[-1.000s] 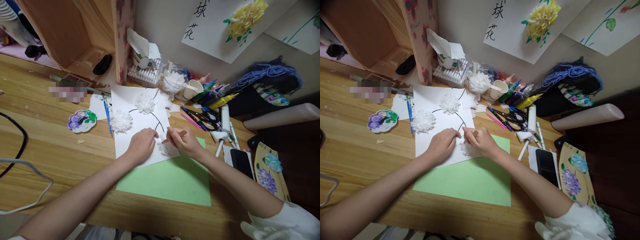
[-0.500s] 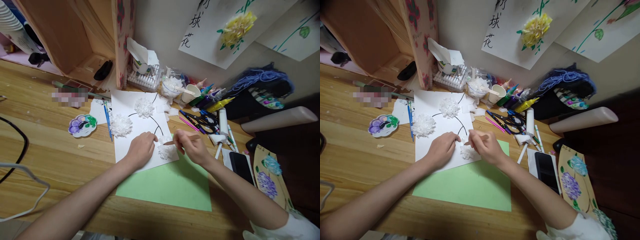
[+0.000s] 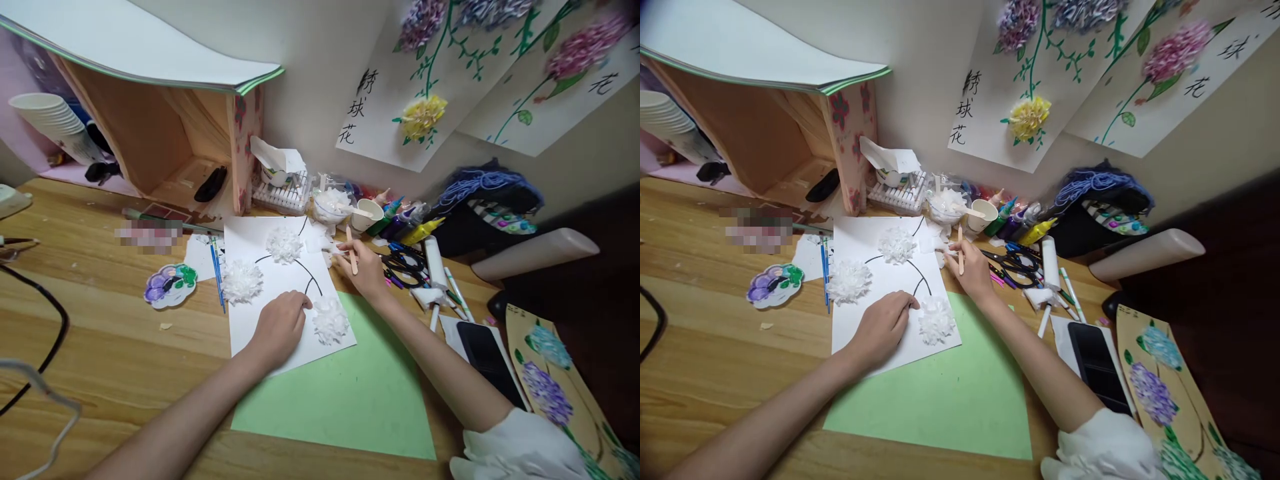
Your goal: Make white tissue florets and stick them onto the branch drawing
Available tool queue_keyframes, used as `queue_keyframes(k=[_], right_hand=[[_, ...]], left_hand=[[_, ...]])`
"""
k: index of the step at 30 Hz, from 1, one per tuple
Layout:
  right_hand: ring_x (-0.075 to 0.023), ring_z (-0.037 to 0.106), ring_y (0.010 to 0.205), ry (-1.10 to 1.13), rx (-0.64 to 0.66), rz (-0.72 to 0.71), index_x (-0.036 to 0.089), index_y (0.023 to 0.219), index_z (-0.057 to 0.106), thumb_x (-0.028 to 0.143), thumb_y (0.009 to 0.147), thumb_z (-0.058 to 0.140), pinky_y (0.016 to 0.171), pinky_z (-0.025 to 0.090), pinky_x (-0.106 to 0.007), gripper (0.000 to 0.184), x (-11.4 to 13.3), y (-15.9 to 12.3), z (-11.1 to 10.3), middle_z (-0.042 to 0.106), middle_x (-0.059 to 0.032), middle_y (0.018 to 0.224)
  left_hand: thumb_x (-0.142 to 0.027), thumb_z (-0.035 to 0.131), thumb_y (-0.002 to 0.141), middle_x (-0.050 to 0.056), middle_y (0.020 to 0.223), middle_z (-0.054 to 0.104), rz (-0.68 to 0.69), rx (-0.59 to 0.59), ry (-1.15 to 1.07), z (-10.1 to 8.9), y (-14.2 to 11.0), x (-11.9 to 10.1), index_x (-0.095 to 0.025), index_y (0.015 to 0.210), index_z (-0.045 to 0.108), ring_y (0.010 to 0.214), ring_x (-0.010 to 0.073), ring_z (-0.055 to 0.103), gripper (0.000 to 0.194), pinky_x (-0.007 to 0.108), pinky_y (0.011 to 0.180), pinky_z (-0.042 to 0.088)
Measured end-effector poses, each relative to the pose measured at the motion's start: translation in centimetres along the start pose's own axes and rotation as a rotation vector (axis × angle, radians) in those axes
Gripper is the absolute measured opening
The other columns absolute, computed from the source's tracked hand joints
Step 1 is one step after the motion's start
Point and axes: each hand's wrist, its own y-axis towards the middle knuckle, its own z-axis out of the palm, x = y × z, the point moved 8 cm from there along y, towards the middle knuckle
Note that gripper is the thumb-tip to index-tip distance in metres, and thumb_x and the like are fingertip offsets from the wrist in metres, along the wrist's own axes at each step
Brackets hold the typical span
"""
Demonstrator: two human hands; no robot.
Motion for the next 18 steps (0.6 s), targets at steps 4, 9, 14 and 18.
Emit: queue_keyframes(k=[4, 9, 14, 18], right_hand=[[-0.0207, 0.059, 0.073, 0.055, -0.052, 0.133, 0.017, 0.081, 0.054, 0.034, 0.076, 0.059, 0.067, 0.042, -0.031, 0.019, -0.1, 1.4, 0.9, 0.065, -0.0081, 0.083], [-0.0178, 0.057, 0.069, 0.141, -0.083, 0.105, 0.018, 0.078, 0.051, 0.021, 0.077, 0.052, 0.066, 0.041, -0.029, 0.003, 1.2, 1.6, 0.1, 0.063, -0.005, 0.08], [-0.0169, 0.06, 0.075, 0.259, -0.043, 0.027, 0.02, 0.081, 0.05, 0.02, 0.079, 0.053, 0.07, 0.044, -0.029, 0.004, 3.1, -0.4, -2.6, 0.064, -0.004, 0.083], [-0.0172, 0.062, 0.08, 0.338, 0.03, 0.004, 0.019, 0.079, 0.05, 0.018, 0.078, 0.055, 0.072, 0.046, -0.03, 0.005, 4.2, -1.7, -3.6, 0.064, -0.004, 0.083]], left_hand=[[-0.01, 0.031, 0.083, 0.003, 0.091, 0.062, -0.002, -0.001, 0.001, 0.0, -0.1, 0.0, -0.02, 0.092, 0.055, 0.085, 0.0176, 0.055, 0.027, 0.032, 0.073, 0.043], [-0.011, 0.03, 0.085, 0.003, 0.091, 0.062, -0.017, 0.009, -0.023, 0.0, -0.1, 0.1, -0.02, 0.093, 0.053, 0.086, 0.018, 0.054, 0.027, 0.033, 0.075, 0.042], [-0.015, 0.029, 0.088, 0.002, 0.092, 0.061, -0.041, -0.016, -0.098, -0.2, -0.1, 0.2, -0.02, 0.091, 0.053, 0.087, 0.0166, 0.055, 0.025, 0.032, 0.076, 0.041], [-0.026, 0.029, 0.092, 0.002, 0.092, 0.062, -0.092, -0.067, -0.206, -0.7, 0.0, 0.3, -0.021, 0.096, 0.054, 0.088, 0.0164, 0.055, 0.025, 0.031, 0.076, 0.041]])
